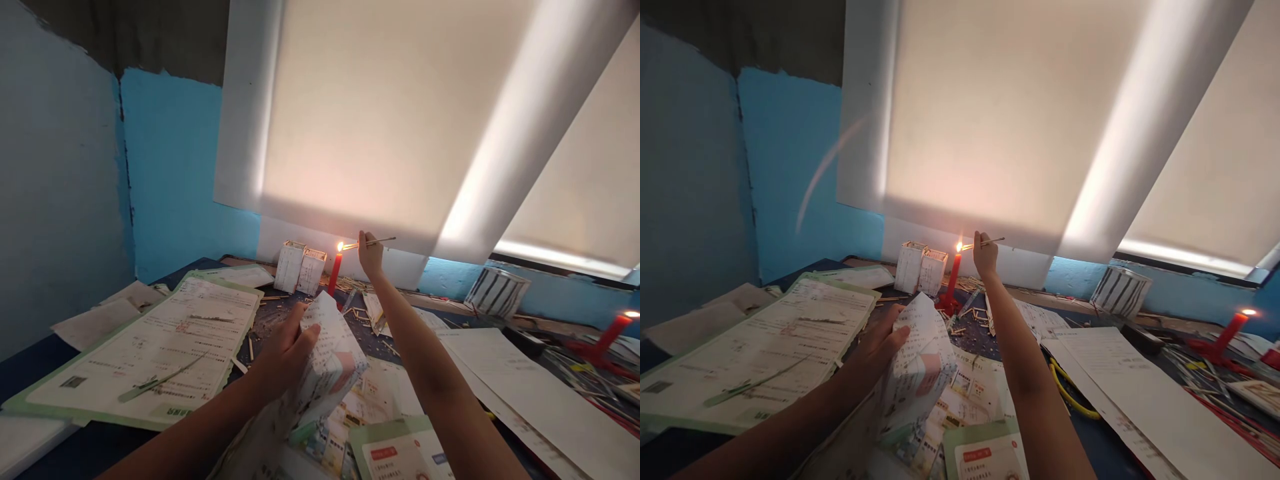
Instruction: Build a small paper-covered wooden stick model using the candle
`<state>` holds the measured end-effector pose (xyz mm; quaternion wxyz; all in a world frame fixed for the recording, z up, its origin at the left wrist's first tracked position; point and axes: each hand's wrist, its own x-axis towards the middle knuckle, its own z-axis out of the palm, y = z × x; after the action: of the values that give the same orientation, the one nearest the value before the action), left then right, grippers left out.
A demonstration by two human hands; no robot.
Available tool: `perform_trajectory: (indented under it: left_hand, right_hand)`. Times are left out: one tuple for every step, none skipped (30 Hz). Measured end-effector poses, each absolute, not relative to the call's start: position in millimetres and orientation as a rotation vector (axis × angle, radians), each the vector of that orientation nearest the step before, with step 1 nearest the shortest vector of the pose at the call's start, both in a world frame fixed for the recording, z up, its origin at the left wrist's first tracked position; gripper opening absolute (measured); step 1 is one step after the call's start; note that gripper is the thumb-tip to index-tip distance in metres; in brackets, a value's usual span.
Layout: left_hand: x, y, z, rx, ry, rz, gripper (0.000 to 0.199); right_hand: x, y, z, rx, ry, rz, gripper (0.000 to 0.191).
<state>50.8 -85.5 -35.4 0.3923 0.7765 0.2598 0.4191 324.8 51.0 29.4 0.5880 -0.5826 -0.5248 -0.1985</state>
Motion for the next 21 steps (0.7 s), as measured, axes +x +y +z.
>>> perform_trajectory:
  left_hand:
    - [50.9, -85.2, -35.8, 1.970, 0.658, 1.066, 0.017]
    - [50.8, -84.8, -36.2, 1.971, 0.660, 1.067, 0.017]
    - [50.7, -84.4, -36.5, 1.975, 0.663, 1.066, 0.018]
    - [50.5, -84.1, -36.8, 1.981, 0.664, 1.066, 0.018]
    - [50.3, -84.0, -36.9, 1.988, 0.660, 1.068, 0.018]
    - [50.1, -84.0, -36.9, 1.993, 0.656, 1.067, 0.018]
    - [50.1, -84.2, -36.7, 1.996, 0.656, 1.069, 0.018]
    - [50.1, -84.6, -36.5, 1.996, 0.659, 1.073, 0.018]
    - [50.2, -84.9, -36.3, 1.995, 0.661, 1.075, 0.018]
    - [50.4, -85.3, -36.0, 1.994, 0.665, 1.075, 0.017]
    - [50.7, -85.7, -35.7, 1.993, 0.670, 1.074, 0.017]
    - [50.9, -86.0, -35.5, 1.993, 0.673, 1.074, 0.017]
    - [51.0, -86.2, -35.4, 1.993, 0.675, 1.072, 0.017]
    - [51.0, -86.3, -35.4, 1.992, 0.675, 1.070, 0.017]
    - [50.8, -86.3, -35.5, 1.992, 0.674, 1.071, 0.017]
    - [50.6, -86.3, -35.6, 1.992, 0.672, 1.072, 0.016]
    - [50.3, -86.3, -35.6, 1.992, 0.671, 1.071, 0.016]
    - [50.0, -86.3, -35.6, 1.992, 0.673, 1.068, 0.016]
    - [49.8, -86.3, -35.5, 1.993, 0.679, 1.065, 0.016]
    - [49.6, -86.2, -35.3, 1.994, 0.687, 1.062, 0.016]
    - [49.6, -86.1, -35.1, 1.992, 0.691, 1.059, 0.016]
  right_hand:
    - [324.9, 51.3, 29.4, -1.357, -1.223, -0.466, 0.034]
    - [324.8, 51.6, 29.5, -1.357, -1.224, -0.470, 0.034]
    - [324.7, 51.9, 29.6, -1.357, -1.224, -0.474, 0.034]
    - [324.6, 52.1, 29.8, -1.356, -1.225, -0.479, 0.034]
    - [324.4, 52.2, 30.0, -1.355, -1.225, -0.483, 0.033]
    - [324.2, 52.2, 30.4, -1.354, -1.223, -0.487, 0.033]
    - [324.1, 52.0, 30.7, -1.353, -1.220, -0.491, 0.033]
    - [324.1, 51.9, 31.0, -1.352, -1.217, -0.495, 0.033]
    - [324.1, 51.6, 31.3, -1.351, -1.213, -0.498, 0.032]
    - [324.2, 51.3, 31.5, -1.349, -1.210, -0.500, 0.032]
    - [324.4, 51.1, 31.6, -1.348, -1.209, -0.501, 0.032]
    - [324.8, 50.9, 31.6, -1.345, -1.208, -0.500, 0.032]
    - [325.3, 50.8, 31.4, -1.342, -1.209, -0.498, 0.031]
    - [325.9, 50.8, 31.2, -1.339, -1.209, -0.494, 0.030]
    - [326.5, 50.9, 31.0, -1.335, -1.209, -0.491, 0.030]
    - [327.2, 51.1, 30.7, -1.331, -1.209, -0.487, 0.029]
    - [327.8, 51.2, 30.4, -1.327, -1.209, -0.485, 0.029]
    - [328.4, 51.4, 30.3, -1.323, -1.209, -0.483, 0.029]
    - [328.9, 51.6, 30.2, -1.320, -1.209, -0.482, 0.029]
    - [329.3, 51.8, 30.1, -1.317, -1.207, -0.482, 0.029]
    - [329.7, 51.9, 30.2, -1.316, -1.204, -0.483, 0.028]
